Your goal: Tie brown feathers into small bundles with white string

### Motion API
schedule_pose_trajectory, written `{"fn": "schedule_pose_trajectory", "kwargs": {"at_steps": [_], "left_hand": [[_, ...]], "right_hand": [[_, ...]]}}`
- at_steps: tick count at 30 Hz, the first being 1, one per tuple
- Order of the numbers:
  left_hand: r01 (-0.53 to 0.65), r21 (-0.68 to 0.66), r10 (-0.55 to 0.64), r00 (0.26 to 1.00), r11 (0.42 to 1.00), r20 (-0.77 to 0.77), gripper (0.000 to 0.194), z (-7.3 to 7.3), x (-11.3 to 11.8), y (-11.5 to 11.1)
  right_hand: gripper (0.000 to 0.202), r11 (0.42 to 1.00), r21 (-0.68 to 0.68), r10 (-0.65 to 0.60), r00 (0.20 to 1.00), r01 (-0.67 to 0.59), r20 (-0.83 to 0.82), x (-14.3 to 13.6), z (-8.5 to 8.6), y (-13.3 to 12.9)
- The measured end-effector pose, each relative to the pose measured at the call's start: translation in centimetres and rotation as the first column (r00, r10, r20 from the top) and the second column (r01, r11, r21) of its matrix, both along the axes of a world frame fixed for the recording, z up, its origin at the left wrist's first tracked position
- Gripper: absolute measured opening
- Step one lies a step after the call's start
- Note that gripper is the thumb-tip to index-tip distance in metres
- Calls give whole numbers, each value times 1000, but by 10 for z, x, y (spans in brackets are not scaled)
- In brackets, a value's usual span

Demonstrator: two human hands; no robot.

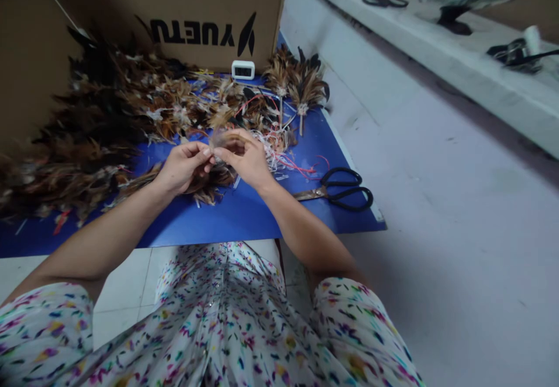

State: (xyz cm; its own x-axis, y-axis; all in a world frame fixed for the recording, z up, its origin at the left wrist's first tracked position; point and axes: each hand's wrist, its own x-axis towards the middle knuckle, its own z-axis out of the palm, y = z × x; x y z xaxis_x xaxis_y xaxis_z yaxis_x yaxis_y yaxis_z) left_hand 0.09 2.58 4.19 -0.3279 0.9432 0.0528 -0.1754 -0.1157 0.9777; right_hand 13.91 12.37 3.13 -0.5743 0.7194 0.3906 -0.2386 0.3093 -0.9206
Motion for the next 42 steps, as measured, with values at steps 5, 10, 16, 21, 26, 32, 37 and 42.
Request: {"fn": "schedule_pose_trajectory", "kwargs": {"at_steps": [5, 10, 16, 21, 26, 32, 37, 42], "left_hand": [[-54, 75, 62, 992, 996, -111, 45, -6, -1, 1], [-34, 86, 46, 989, 996, -144, 47, -7, 0, 2], [-74, 69, 82, 990, 995, -118, 42, 0, -1, -1], [-193, 73, 198, 977, 978, -76, 35, 10, -12, 1], [-259, 98, 264, 964, 961, -42, 34, 14, -20, 4], [-250, 87, 253, 967, 964, -32, 34, 11, -19, 5], [-246, 70, 247, 969, 967, -13, 33, 12, -17, 3], [-238, 72, 239, 971, 969, -1, 32, 13, -15, 3]], "right_hand": [[45, 1000, -1, -1, 1000, 1, 10, -4, -4, -4], [40, 1000, 27, 6, 1000, -6, 4, -4, -6, -5], [36, 1000, 22, 0, 1000, -1, 29, -2, -6, 0], [9, 941, 336, -57, 969, -28, 241, 4, -6, 2], [28, 716, 673, -62, 943, -187, 328, 3, -15, -3], [25, 520, 802, -253, 844, -294, 473, -7, -19, -15], [22, 485, 803, -306, 793, -346, 527, -11, -17, -19], [16, 694, 690, -108, 918, -204, 381, -9, -19, -10]]}}
